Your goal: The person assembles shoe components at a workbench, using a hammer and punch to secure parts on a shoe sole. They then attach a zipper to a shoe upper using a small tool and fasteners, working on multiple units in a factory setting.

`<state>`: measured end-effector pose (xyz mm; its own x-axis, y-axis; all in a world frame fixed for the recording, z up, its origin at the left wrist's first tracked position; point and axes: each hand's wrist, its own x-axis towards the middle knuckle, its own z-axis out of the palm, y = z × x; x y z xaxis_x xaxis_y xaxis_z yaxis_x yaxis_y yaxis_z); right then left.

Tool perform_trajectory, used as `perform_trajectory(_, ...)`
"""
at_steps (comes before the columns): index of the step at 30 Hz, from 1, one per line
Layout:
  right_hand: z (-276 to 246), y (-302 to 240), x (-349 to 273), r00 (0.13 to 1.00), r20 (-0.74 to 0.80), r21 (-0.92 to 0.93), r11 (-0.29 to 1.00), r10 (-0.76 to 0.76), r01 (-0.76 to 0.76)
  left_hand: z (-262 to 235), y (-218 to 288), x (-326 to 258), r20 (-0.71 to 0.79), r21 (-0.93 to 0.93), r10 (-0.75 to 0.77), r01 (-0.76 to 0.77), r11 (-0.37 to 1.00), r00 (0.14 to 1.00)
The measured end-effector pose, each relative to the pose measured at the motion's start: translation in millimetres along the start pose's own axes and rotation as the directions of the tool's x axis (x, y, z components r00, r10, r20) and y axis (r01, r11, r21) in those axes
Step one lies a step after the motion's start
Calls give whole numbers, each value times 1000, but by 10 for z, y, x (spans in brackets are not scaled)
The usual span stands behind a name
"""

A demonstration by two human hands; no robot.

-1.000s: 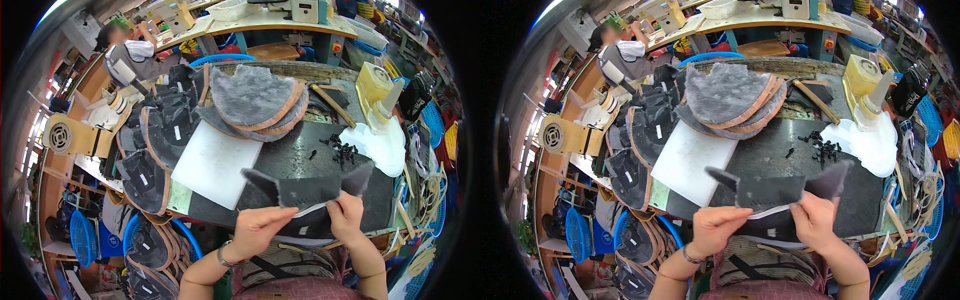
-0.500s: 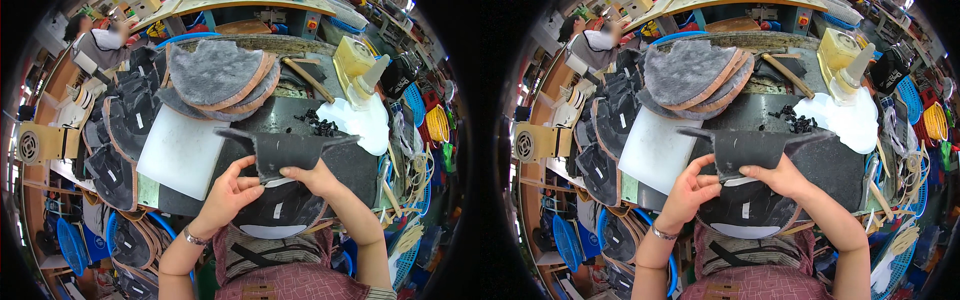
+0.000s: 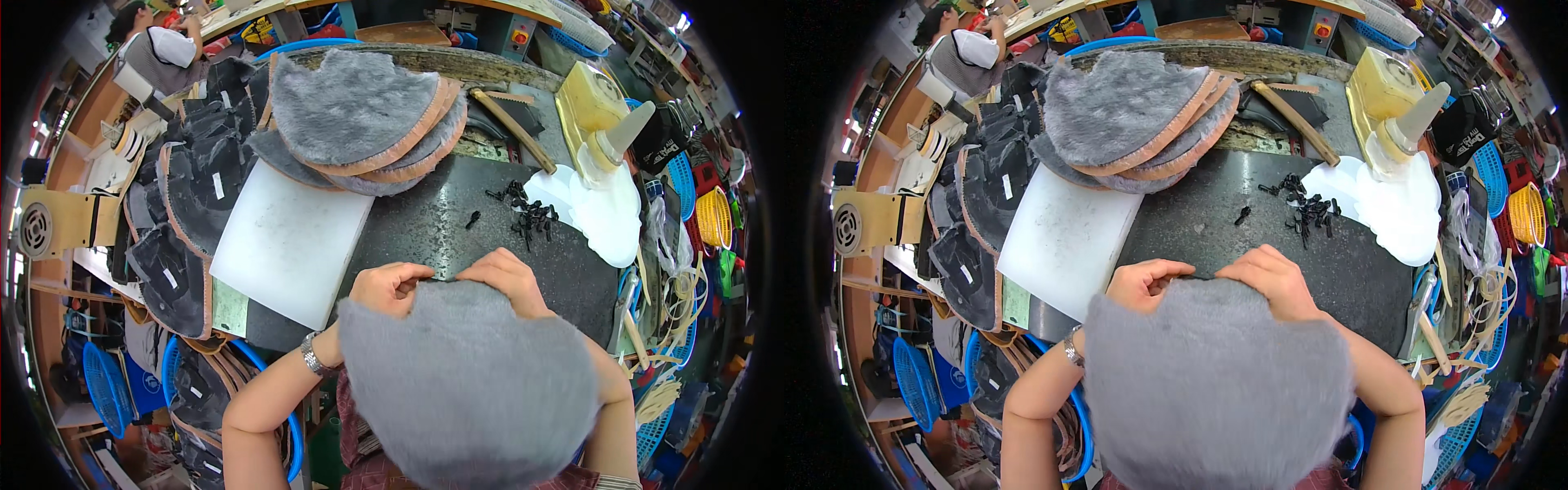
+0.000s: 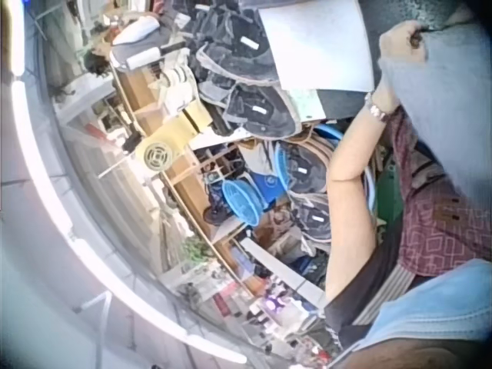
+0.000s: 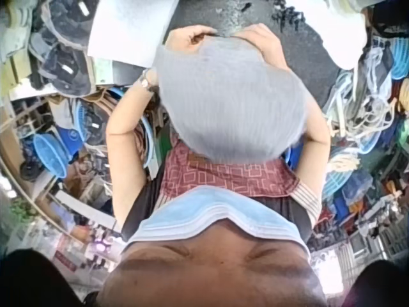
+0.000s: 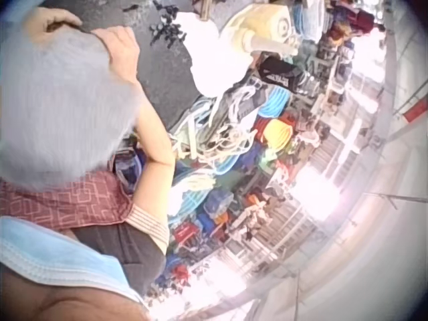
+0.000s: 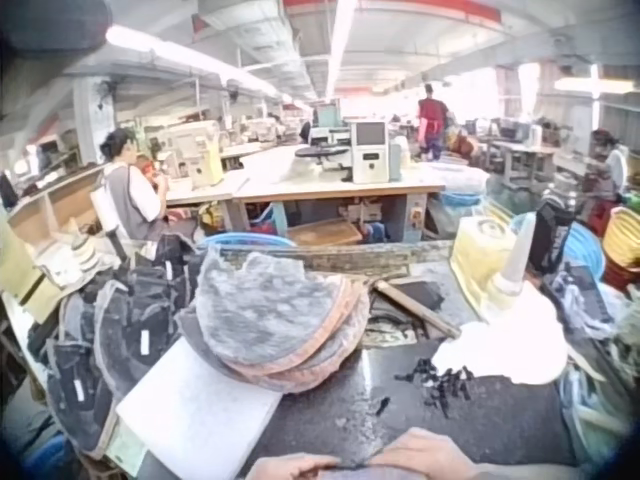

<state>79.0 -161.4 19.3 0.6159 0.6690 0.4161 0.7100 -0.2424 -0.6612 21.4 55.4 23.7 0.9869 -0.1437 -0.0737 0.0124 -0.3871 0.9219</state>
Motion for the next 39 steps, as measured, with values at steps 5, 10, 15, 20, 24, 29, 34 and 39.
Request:
perform_trajectory(5, -66, 17, -1, 998, 7, -115, 991, -64, 64, -18, 70, 97, 12, 186, 202, -200, 962, 979)
perform_trajectory(10, -91, -9, -34, 968, 129, -404, 880, -216, 251, -20, -24, 71, 74, 483, 508, -476, 735, 858)
perform_trajectory(15, 18, 27, -147, 915, 214, -622, 674, -342, 397, -13, -114, 47, 383, 734, 602, -627, 261, 700)
perform_trajectory(20, 24, 53, -112, 830, 318, -650, 532, -459, 543, -31, -97, 172, 518, 668, 641, -736, 110, 566)
perform_trajectory(24, 30, 73, -121, 810, 363, -621, 528, -461, 579, -55, -96, 184, 618, 654, 603, -756, -37, 504)
perform_trajectory(29, 2, 43, -120, 758, 482, -627, 432, -439, 648, -53, -16, 136, 742, 629, 440, -752, -197, 505)
perform_trajectory(34, -31, 10, -169, 791, 471, -664, 434, -391, 609, -60, -26, 147, 761, 599, 440, -777, -195, 476)
perform_trajectory(39, -24, 20, -176, 830, 425, -614, 559, -362, 558, -101, 41, 165, 778, 600, 376, -774, -202, 504)
